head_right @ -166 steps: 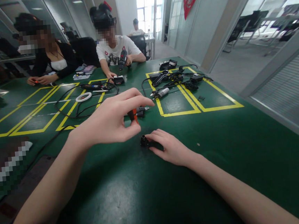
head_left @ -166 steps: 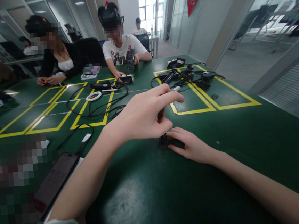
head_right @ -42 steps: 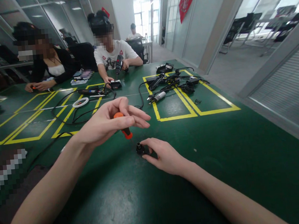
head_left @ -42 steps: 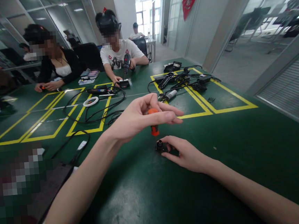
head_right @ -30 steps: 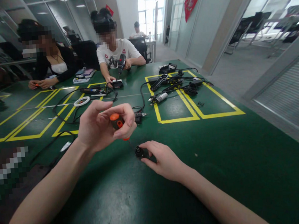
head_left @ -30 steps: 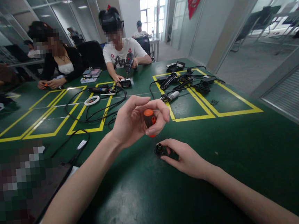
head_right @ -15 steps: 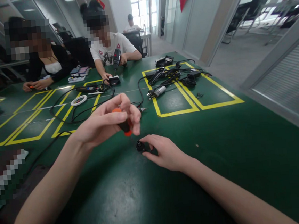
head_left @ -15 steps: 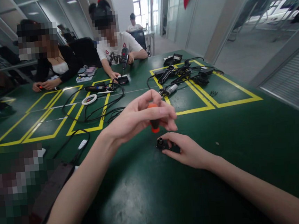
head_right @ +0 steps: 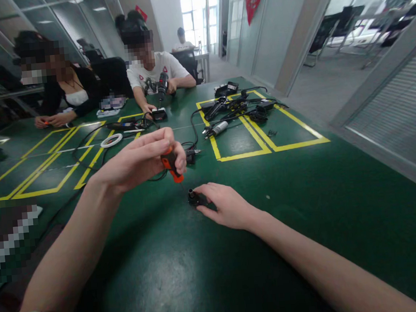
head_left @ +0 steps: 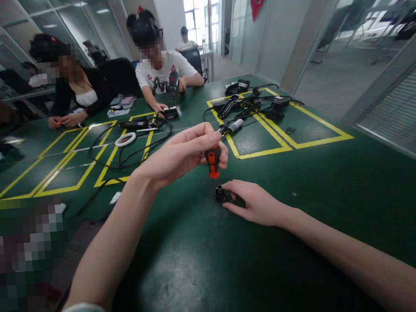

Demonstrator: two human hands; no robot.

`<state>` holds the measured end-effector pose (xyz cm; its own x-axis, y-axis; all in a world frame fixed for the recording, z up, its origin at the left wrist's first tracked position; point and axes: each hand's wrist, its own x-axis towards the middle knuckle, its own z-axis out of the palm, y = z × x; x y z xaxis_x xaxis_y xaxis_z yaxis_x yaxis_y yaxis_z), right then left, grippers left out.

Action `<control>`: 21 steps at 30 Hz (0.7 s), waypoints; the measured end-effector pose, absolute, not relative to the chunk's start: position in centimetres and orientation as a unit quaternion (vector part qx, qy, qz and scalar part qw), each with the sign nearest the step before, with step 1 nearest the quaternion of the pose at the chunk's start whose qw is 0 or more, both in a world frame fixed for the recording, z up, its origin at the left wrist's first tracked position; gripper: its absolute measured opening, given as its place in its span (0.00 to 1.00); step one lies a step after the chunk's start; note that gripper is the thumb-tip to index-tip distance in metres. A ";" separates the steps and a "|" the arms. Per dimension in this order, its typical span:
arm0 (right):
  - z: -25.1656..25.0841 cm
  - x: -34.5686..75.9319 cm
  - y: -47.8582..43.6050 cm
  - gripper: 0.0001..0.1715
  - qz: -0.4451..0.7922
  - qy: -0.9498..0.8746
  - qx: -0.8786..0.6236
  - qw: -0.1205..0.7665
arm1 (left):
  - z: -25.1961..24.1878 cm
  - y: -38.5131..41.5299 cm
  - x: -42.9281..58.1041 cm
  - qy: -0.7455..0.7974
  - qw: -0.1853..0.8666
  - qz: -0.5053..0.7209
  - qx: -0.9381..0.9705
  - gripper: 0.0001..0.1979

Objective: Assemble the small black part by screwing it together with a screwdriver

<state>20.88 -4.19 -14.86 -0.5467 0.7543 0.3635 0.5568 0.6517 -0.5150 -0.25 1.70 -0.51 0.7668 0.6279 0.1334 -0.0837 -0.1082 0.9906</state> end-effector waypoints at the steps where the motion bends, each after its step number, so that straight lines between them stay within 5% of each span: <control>1: -14.9 20.9 -4.1 0.14 0.150 -0.873 -0.371 0.279 | -0.6 1.7 -0.3 0.190 0.649 0.285 0.680 0.19; 21: -15.1 21.3 -3.4 0.16 0.048 -0.913 -0.315 0.255 | -1.1 1.4 0.9 0.175 0.724 0.325 0.583 0.09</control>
<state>21.33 -3.42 -15.08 -0.6714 0.5996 0.4356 0.5510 0.7969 -0.2477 0.91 1.39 -1.10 0.7281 0.6740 0.1249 -0.2665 0.1104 0.9575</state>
